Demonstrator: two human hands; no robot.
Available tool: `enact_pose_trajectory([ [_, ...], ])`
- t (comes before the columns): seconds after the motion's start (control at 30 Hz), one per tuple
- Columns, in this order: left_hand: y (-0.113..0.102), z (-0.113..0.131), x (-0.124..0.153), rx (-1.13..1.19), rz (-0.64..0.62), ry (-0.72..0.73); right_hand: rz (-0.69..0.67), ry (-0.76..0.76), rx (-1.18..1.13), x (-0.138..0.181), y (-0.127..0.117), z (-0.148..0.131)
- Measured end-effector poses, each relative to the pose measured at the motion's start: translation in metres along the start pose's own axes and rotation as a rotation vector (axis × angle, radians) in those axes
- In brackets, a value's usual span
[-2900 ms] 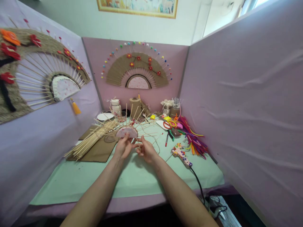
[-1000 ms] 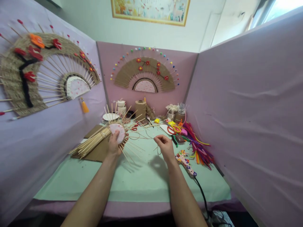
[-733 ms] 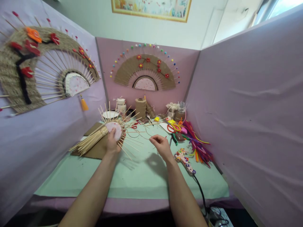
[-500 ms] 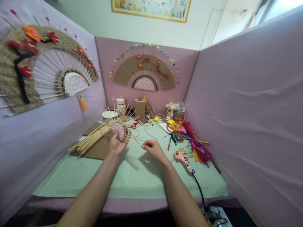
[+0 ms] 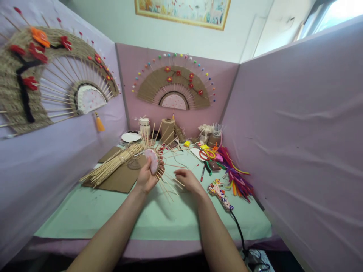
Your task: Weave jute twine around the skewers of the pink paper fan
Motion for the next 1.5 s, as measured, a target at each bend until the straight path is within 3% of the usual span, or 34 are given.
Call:
enact_pose_trajectory([
  [0.07, 0.002, -0.007, 0.001, -0.037, -0.018, -0.017, 0.241, -0.088, -0.135, -0.007, -0.005, 0.002],
  [0.13, 0.003, -0.016, 0.003, -0.066, -0.029, -0.06, 0.304, -0.184, -0.306, -0.01, -0.005, 0.0],
  [0.27, 0.003, -0.034, 0.007, -0.116, -0.051, -0.15, 0.106, -0.243, -0.626, -0.006, 0.002, -0.015],
  [0.37, 0.004, -0.043, 0.008, -0.137, -0.07, -0.158, 0.031, -0.242, -0.711, 0.0, 0.005, -0.022],
  [0.73, 0.006, -0.047, 0.011, -0.147, -0.052, -0.184, 0.141, -0.264, -0.593, -0.001, 0.009, -0.022],
  [0.9, 0.006, -0.047, 0.011, -0.131, -0.04, -0.202, 0.183, -0.331, -0.643, 0.0, 0.006, -0.021],
  [0.97, 0.007, -0.048, 0.011, -0.137, -0.04, -0.198, 0.167, -0.349, -0.662, 0.0, 0.007, -0.02],
  [1.13, 0.009, -0.047, 0.012, -0.14, -0.041, -0.197, 0.118, -0.223, -0.615, -0.001, 0.006, -0.017],
  [1.33, 0.008, -0.043, 0.01, -0.122, -0.025, -0.178, 0.175, -0.284, -0.631, -0.005, 0.004, -0.011],
  [1.5, 0.003, -0.045, 0.007, -0.16, -0.067, -0.106, 0.073, -0.209, -0.589, -0.004, 0.01, -0.013],
])
Point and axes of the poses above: each hand's wrist, its own x-axis away from the middle knuckle, its own y-axis out of the palm, z = x × y, the point moved 1 cm from there along -x, towards the middle knuckle, and after that the axes turned 10 degrees about -z, right-handed, at the moved point
